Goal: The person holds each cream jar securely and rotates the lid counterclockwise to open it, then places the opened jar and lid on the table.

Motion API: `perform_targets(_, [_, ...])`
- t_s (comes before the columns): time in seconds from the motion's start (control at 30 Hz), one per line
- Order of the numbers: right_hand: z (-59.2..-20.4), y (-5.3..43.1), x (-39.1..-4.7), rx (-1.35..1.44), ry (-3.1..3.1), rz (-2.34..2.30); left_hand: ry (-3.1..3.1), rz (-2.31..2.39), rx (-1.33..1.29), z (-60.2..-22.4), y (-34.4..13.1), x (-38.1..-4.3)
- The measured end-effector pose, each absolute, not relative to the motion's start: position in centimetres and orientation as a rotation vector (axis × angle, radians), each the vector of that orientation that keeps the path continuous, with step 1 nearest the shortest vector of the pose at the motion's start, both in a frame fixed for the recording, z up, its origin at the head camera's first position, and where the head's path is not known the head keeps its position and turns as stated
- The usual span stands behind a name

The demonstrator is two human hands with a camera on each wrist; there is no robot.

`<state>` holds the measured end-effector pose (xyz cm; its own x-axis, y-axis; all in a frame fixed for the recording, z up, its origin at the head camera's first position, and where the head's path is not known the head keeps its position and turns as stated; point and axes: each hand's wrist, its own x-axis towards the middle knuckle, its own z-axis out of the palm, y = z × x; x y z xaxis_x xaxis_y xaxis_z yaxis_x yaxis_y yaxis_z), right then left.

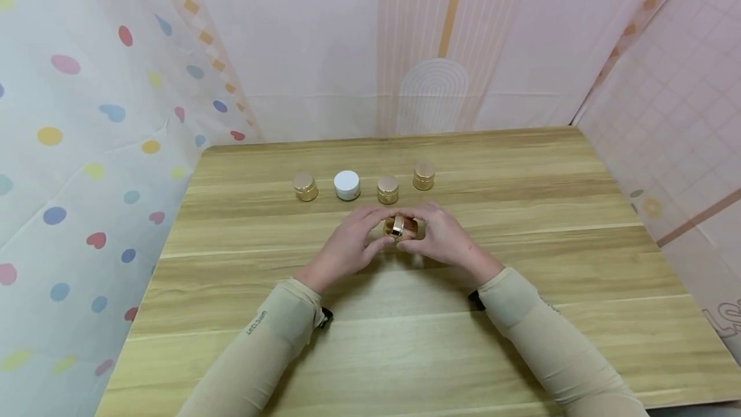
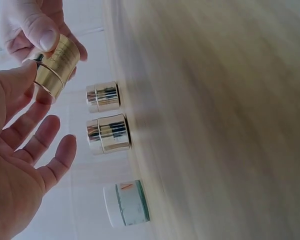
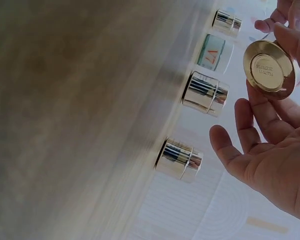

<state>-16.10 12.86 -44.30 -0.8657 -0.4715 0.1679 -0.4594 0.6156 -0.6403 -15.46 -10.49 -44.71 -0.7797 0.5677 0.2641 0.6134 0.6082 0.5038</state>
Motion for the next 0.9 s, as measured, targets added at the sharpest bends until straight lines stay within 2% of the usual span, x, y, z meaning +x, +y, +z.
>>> perform_targets(0.67, [-44.7, 12.85, -16.34, -0.784, 2.844, -1.107, -2.837, -0.948, -0.892, -44.74, -10.17, -15.47])
perform_targets(0.9, [-44.29, 12.97, -16.32, -0.674, 2.834, -1.112, -2.819, -0.96, -0.898, -44.73, -10.3, -15.38])
